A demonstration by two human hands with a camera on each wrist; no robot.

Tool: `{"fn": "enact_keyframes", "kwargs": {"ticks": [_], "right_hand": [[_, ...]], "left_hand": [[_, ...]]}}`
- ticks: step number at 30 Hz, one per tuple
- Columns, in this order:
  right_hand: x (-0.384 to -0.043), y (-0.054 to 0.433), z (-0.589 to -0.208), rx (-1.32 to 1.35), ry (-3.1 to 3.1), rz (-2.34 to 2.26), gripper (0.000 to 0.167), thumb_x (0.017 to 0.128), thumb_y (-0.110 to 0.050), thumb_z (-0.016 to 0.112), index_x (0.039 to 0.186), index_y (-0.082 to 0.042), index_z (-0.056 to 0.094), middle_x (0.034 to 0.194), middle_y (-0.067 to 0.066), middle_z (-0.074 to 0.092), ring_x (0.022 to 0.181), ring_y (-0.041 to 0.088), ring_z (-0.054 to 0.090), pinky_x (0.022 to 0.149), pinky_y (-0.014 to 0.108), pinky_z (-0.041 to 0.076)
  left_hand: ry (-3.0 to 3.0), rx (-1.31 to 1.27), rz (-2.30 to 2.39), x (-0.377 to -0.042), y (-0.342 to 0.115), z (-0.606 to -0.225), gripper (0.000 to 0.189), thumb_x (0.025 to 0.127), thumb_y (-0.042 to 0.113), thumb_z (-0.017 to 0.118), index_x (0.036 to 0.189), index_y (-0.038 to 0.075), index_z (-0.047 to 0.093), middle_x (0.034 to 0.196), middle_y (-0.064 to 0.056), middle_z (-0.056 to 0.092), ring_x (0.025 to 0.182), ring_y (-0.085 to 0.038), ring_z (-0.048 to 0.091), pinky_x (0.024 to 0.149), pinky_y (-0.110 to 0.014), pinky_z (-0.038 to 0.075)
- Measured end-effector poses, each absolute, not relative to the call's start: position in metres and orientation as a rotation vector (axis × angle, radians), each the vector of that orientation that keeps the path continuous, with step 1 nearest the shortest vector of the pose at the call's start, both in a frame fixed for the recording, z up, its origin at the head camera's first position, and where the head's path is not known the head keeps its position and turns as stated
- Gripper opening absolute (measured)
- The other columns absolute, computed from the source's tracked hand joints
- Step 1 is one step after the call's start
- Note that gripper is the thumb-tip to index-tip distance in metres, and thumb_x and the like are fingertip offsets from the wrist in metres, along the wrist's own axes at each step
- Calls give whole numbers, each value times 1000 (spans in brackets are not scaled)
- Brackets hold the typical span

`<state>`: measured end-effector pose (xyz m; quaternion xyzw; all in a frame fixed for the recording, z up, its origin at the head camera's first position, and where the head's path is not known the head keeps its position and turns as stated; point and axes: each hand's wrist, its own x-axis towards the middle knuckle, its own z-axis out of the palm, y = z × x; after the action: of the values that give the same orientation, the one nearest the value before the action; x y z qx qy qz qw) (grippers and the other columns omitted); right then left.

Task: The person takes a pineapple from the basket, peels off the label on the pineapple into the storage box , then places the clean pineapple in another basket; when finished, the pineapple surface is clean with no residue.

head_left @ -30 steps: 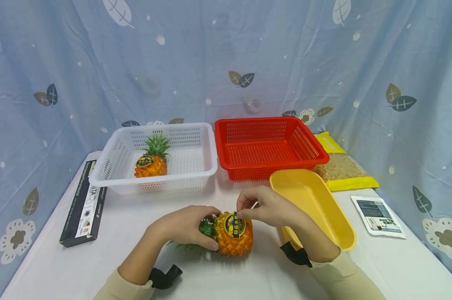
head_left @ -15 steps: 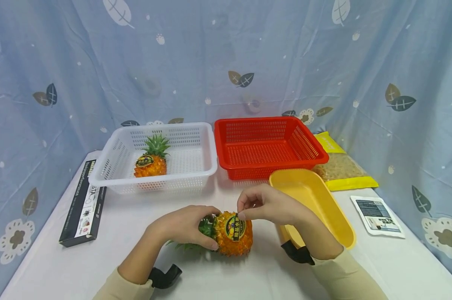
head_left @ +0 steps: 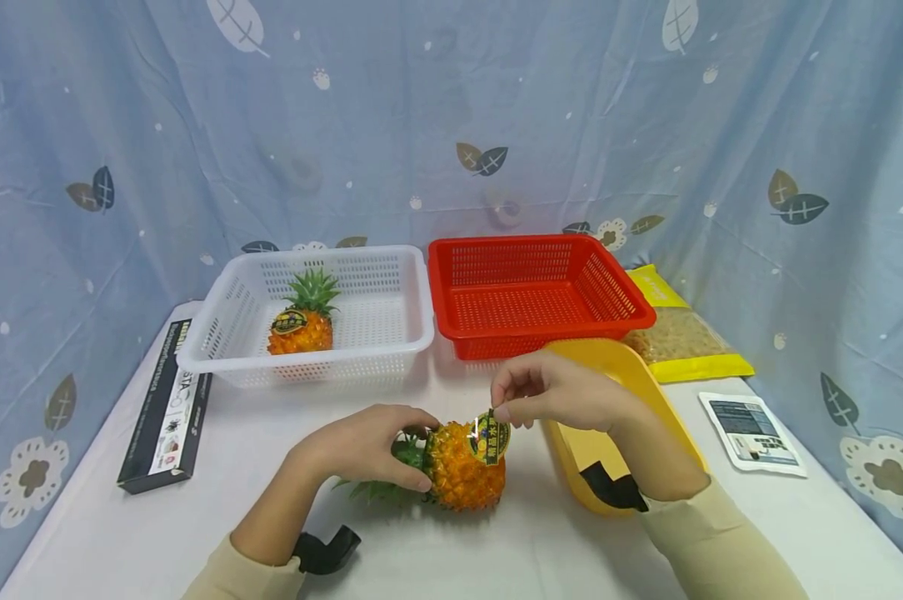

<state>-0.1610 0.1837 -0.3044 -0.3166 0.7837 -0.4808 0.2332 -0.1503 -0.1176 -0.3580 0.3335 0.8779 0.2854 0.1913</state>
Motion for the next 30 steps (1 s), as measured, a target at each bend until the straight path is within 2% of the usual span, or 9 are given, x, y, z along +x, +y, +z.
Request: {"fn": "enact_keyframes", "kwargs": {"ticks": [4,10,19,30], "right_hand": [[-165,191,-299,-865,2162,-1309,9,98,-12,69,97,-3,67,84,9,63,73,23,59,66,29,54],[-175,205,-297,-804,2160,-1280,8,98,-12,69,99,-4,67,84,6,65,76,24,61,72,33,56],[-194,230,-290,-778,2168,-1202,10,98,-14,69,99,-5,66,80,6,63,73,22,61,74,36,58],[-221,271,-308,-564,2238,-1176,17,98,-16,69,101,0,64,85,8,65,75,22,62,73,34,59]], "left_hand": [[2447,924,834,-152,-119,-357,69,82,45,84,138,13,63,135,-2,68,125,-25,63,109,-51,49],[2437,926,854,-153,-121,-359,68,82,44,84,139,12,63,135,-3,67,125,-27,62,108,-53,49],[2441,894,849,-154,-121,-362,69,82,44,85,140,14,63,136,0,67,126,-24,61,109,-51,48],[2427,917,857,-153,-121,-362,68,83,44,83,140,15,62,137,-1,66,128,-26,61,110,-51,48]]}}
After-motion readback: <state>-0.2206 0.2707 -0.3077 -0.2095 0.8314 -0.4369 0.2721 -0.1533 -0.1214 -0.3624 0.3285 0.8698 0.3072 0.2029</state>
